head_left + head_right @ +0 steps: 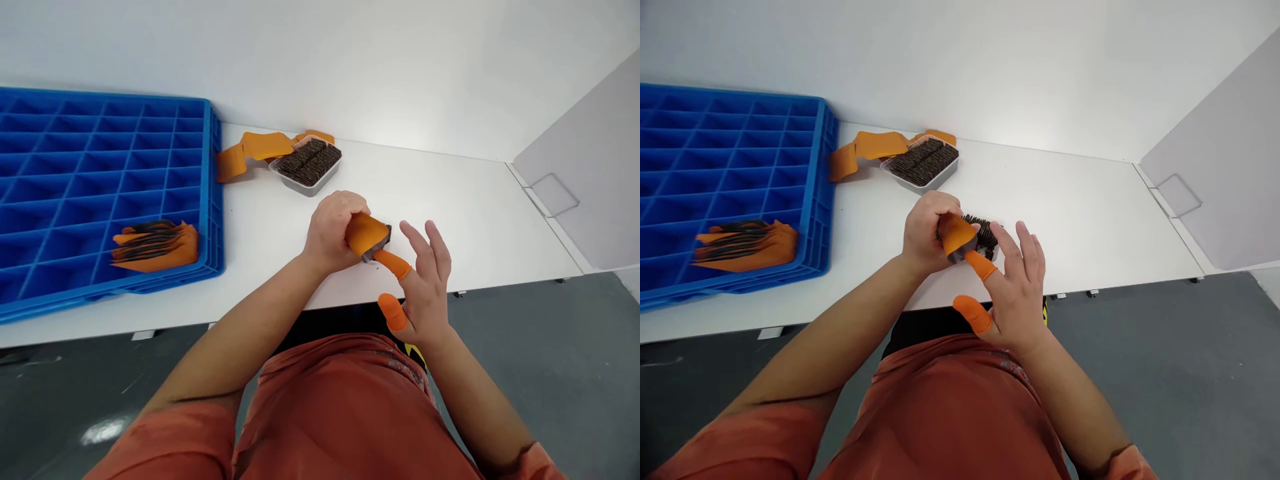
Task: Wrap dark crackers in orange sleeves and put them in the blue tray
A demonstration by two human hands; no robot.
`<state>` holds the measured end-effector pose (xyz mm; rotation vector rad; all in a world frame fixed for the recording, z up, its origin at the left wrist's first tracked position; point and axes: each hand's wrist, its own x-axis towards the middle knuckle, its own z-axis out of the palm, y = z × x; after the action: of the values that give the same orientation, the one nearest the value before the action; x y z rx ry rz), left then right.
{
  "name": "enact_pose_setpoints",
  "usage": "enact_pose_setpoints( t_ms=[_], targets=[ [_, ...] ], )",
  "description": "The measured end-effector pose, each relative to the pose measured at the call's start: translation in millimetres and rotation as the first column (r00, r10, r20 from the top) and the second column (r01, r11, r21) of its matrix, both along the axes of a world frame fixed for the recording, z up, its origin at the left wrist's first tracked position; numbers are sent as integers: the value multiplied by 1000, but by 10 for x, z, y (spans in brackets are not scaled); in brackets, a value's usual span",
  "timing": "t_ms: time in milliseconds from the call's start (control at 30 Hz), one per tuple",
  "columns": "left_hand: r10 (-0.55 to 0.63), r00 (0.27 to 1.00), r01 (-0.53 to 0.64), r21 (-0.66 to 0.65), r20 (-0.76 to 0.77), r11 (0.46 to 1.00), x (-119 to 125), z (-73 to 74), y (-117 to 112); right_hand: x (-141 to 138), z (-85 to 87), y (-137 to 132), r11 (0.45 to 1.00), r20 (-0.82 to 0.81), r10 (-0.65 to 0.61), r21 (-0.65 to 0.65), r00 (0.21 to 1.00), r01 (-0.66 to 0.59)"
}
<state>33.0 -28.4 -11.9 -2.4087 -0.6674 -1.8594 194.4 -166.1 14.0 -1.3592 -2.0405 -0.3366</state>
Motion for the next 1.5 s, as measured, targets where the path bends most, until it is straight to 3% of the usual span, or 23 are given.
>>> enact_pose_setpoints(
  t_ms=[167,367,600,867,1233,1500],
  targets=[
    [-67,997,68,29,-47,997,23,-18,-28,-7,-3,59,992,82,-94,-79,992,100],
    [-134,983,141,42,-125,989,87,-49,-95,31,-30,137,972,134,-47,-223,990,76],
    [-169,982,175,75,-85,982,95,-16,-120,63,-73,162,975,-8,25,-220,1000,-26],
    [-206,976,206,-10,-74,978,142,-47,-155,160,-83,138,983,-93,38,-175,995,-54],
    [-138,984,135,-33,-110,990,117,-50,-163,106,12,160,994,-158,5,-105,987,-22],
    [-68,963,69,-5,-261,998,46,136,-152,-21,67,164,984,-61,45,-172,997,-55]
  ],
)
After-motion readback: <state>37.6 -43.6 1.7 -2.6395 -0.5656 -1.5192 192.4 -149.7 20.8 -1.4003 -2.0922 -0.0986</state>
